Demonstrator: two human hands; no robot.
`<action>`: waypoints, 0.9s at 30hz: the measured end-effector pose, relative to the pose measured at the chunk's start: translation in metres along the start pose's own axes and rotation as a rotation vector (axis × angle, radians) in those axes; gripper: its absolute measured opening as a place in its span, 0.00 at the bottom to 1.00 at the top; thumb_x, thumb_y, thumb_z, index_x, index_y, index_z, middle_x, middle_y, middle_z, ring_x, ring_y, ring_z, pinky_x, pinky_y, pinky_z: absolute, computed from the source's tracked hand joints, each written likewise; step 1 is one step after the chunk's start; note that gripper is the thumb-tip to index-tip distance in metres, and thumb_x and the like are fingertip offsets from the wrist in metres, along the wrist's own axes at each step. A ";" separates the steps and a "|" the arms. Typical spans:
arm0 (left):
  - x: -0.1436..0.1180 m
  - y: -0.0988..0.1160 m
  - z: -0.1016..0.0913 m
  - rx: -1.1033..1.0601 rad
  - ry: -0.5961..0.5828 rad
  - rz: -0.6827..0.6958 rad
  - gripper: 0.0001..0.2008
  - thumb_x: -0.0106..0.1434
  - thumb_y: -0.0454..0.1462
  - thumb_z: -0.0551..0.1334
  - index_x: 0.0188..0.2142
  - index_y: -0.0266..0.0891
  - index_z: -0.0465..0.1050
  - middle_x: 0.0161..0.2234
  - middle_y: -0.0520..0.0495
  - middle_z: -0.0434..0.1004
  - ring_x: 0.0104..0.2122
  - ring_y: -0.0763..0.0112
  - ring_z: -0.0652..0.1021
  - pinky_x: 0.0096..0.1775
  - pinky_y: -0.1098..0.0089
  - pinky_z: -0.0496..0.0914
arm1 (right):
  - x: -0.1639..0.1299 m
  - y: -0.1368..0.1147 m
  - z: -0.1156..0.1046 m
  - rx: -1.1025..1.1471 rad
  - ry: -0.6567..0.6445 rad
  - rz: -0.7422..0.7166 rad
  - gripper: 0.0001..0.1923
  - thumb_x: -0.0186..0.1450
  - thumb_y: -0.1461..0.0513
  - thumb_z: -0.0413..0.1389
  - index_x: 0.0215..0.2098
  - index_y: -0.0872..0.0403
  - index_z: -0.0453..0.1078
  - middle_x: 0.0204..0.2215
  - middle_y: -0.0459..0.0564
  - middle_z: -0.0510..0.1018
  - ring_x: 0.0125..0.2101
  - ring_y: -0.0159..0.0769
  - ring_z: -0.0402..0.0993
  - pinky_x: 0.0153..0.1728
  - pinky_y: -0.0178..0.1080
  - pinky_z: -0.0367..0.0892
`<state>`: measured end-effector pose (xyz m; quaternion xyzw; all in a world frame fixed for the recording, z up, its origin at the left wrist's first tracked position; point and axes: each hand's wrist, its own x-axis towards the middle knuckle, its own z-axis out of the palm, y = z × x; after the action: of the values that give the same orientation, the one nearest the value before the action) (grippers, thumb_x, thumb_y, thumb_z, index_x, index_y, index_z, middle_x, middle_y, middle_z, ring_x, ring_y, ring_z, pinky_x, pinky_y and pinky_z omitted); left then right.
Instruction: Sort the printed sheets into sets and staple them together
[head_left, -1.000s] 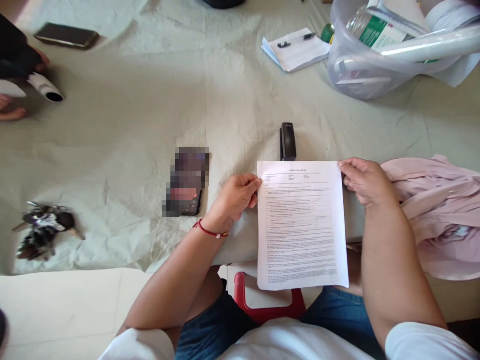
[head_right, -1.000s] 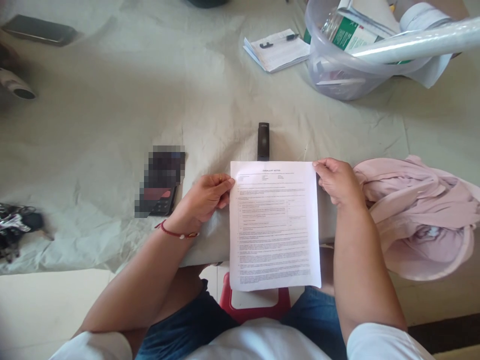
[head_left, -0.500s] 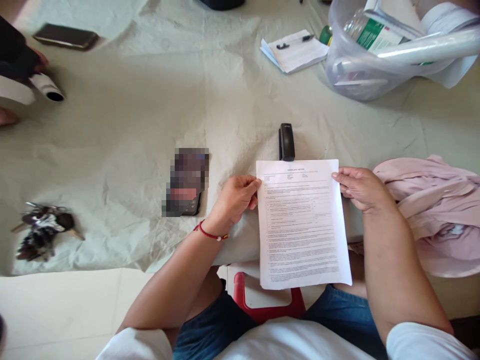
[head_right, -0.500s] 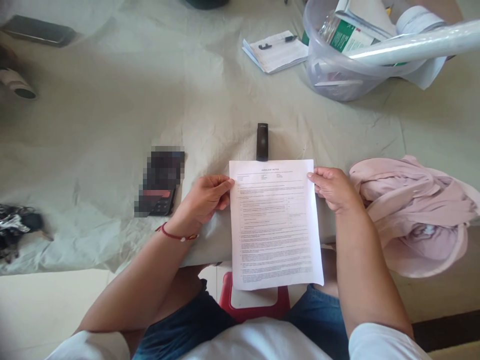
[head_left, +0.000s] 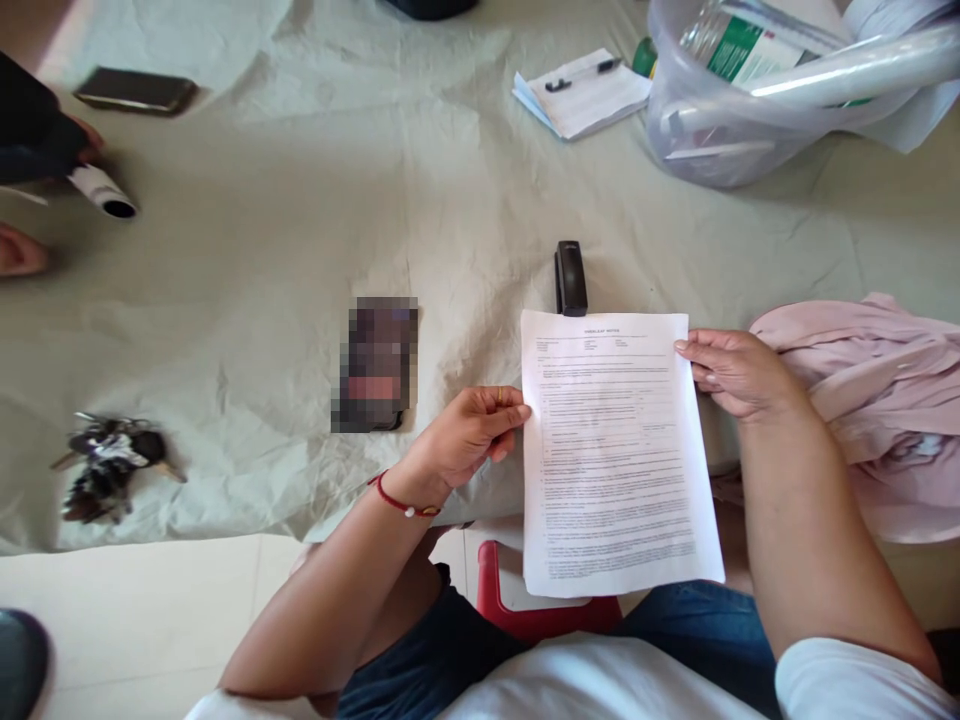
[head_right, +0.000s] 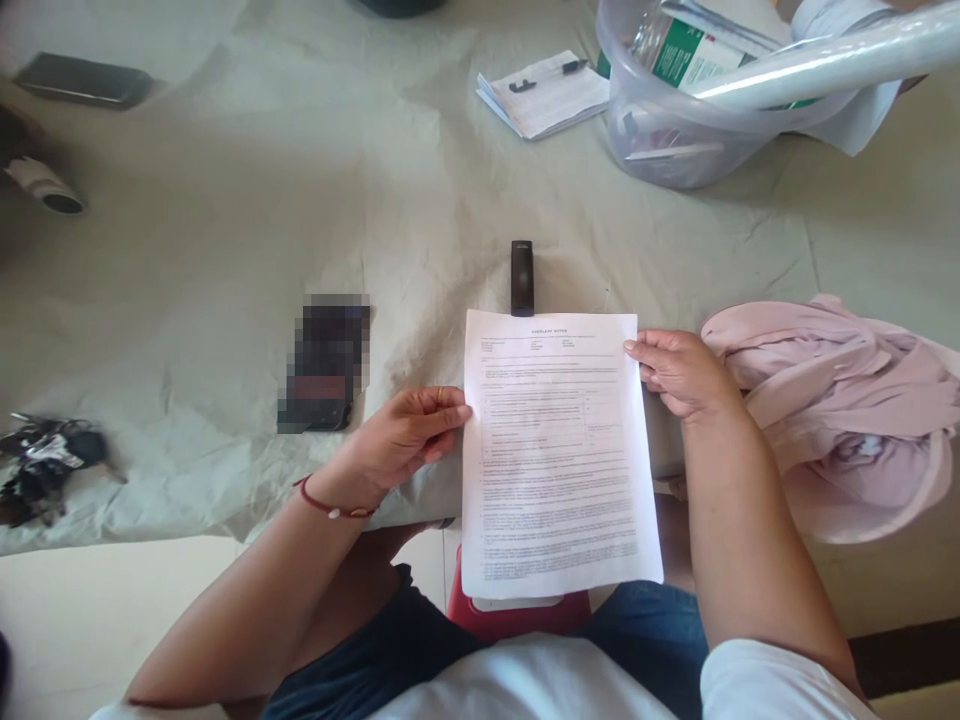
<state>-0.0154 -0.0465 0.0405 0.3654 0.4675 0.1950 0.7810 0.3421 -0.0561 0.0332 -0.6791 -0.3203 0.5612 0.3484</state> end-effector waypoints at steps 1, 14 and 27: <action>0.000 -0.001 -0.001 -0.040 -0.035 -0.007 0.13 0.58 0.41 0.78 0.31 0.37 0.79 0.17 0.59 0.64 0.16 0.83 0.61 0.23 0.75 0.52 | 0.000 -0.001 0.000 -0.007 -0.002 0.002 0.29 0.45 0.46 0.84 0.31 0.53 0.78 0.20 0.40 0.65 0.22 0.25 0.50 0.21 0.33 0.46; -0.007 -0.008 0.008 -0.027 -0.032 -0.087 0.10 0.60 0.37 0.76 0.29 0.35 0.79 0.21 0.55 0.71 0.17 0.83 0.65 0.22 0.75 0.52 | 0.002 -0.001 -0.005 -0.006 0.054 0.021 0.29 0.41 0.49 0.85 0.28 0.51 0.76 0.20 0.40 0.65 0.21 0.25 0.52 0.20 0.33 0.47; -0.032 -0.031 0.014 -0.015 -0.085 -0.163 0.14 0.69 0.45 0.74 0.33 0.37 0.79 0.18 0.54 0.69 0.19 0.78 0.65 0.24 0.72 0.55 | 0.004 0.001 0.001 0.011 0.049 -0.026 0.29 0.41 0.48 0.85 0.28 0.51 0.77 0.18 0.41 0.66 0.21 0.25 0.54 0.19 0.32 0.52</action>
<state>-0.0201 -0.0928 0.0404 0.3281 0.4606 0.1189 0.8161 0.3419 -0.0531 0.0304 -0.6865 -0.3171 0.5417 0.3672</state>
